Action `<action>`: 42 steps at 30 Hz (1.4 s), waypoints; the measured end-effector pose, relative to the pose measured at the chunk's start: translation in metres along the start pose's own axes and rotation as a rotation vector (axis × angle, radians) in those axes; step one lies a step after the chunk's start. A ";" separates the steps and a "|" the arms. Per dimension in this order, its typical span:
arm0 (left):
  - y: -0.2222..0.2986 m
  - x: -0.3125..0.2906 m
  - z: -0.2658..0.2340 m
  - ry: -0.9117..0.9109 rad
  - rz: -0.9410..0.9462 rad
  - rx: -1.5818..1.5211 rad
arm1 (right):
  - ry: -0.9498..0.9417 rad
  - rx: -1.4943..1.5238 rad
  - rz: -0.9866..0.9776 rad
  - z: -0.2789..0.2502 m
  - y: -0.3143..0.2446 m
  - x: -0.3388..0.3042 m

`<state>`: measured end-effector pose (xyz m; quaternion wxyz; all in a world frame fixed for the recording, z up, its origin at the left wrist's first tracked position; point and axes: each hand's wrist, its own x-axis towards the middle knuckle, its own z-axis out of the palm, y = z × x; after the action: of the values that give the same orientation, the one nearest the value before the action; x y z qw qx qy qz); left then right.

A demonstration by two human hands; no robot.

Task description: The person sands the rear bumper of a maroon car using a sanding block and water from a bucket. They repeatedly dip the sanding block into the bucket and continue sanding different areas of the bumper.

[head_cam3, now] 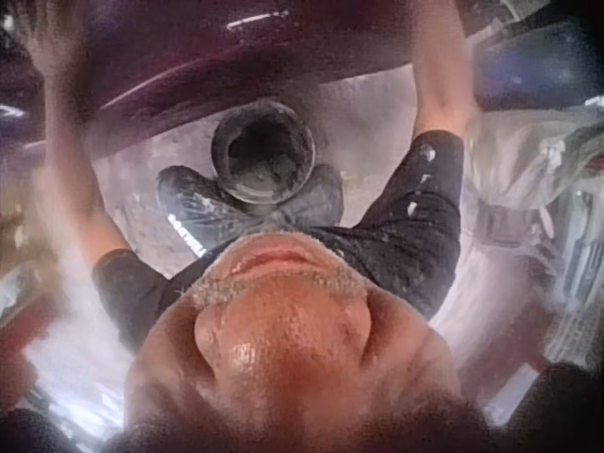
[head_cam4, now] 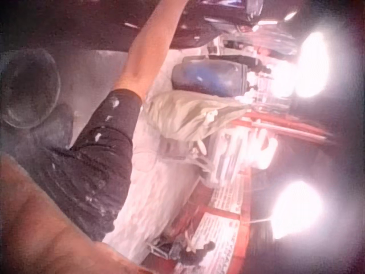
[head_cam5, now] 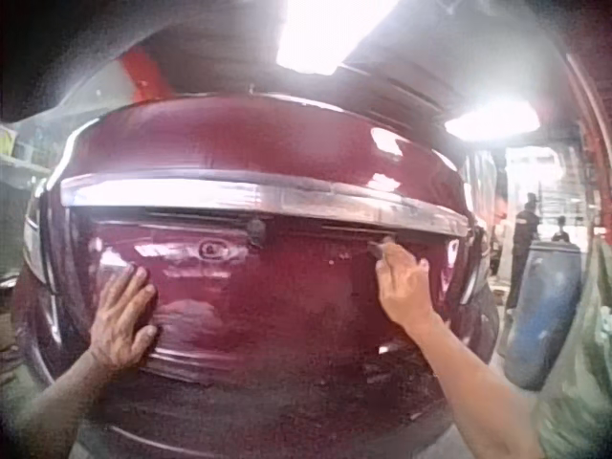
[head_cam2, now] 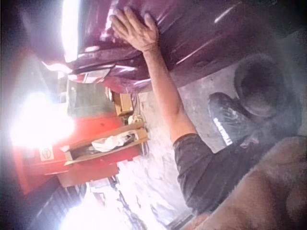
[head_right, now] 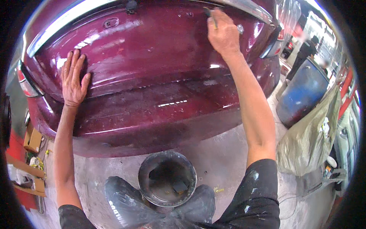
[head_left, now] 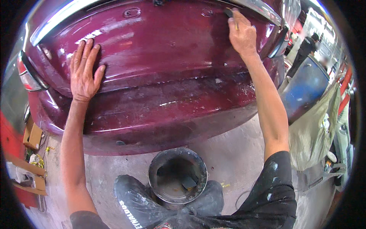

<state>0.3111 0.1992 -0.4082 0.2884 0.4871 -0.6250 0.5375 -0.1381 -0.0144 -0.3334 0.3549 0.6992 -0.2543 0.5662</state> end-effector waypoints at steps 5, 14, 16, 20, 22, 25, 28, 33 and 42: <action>-0.008 -0.008 0.001 0.000 -0.005 -0.026 | -0.093 0.080 -0.391 0.022 -0.101 0.034; -0.004 -0.005 0.001 -0.014 0.003 -0.012 | 0.037 0.142 -0.536 0.041 -0.134 0.037; -0.007 -0.008 0.002 -0.005 0.014 -0.020 | -0.165 0.268 -0.260 0.041 -0.185 0.036; -0.011 -0.007 -0.001 0.015 0.015 -0.024 | -0.057 0.216 -0.244 0.030 -0.159 -0.012; -0.009 -0.006 -0.003 0.017 0.005 -0.020 | -0.076 0.131 -0.207 0.014 -0.141 -0.050; -0.002 -0.003 0.006 0.037 -0.005 -0.056 | -0.035 0.156 -0.153 0.018 -0.128 -0.023; -0.006 -0.004 0.004 0.017 0.028 -0.033 | 0.026 0.143 -0.101 0.030 -0.134 0.017; -0.009 -0.006 -0.001 0.035 0.004 -0.031 | -0.156 0.128 -0.112 0.000 -0.149 -0.059; -0.015 -0.010 0.003 0.030 0.035 -0.019 | -0.033 0.194 -0.122 0.021 -0.124 -0.012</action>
<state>0.3287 0.2002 -0.4116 0.2931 0.4653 -0.6340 0.5437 -0.0343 0.0457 -0.3731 0.3152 0.7537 -0.1612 0.5537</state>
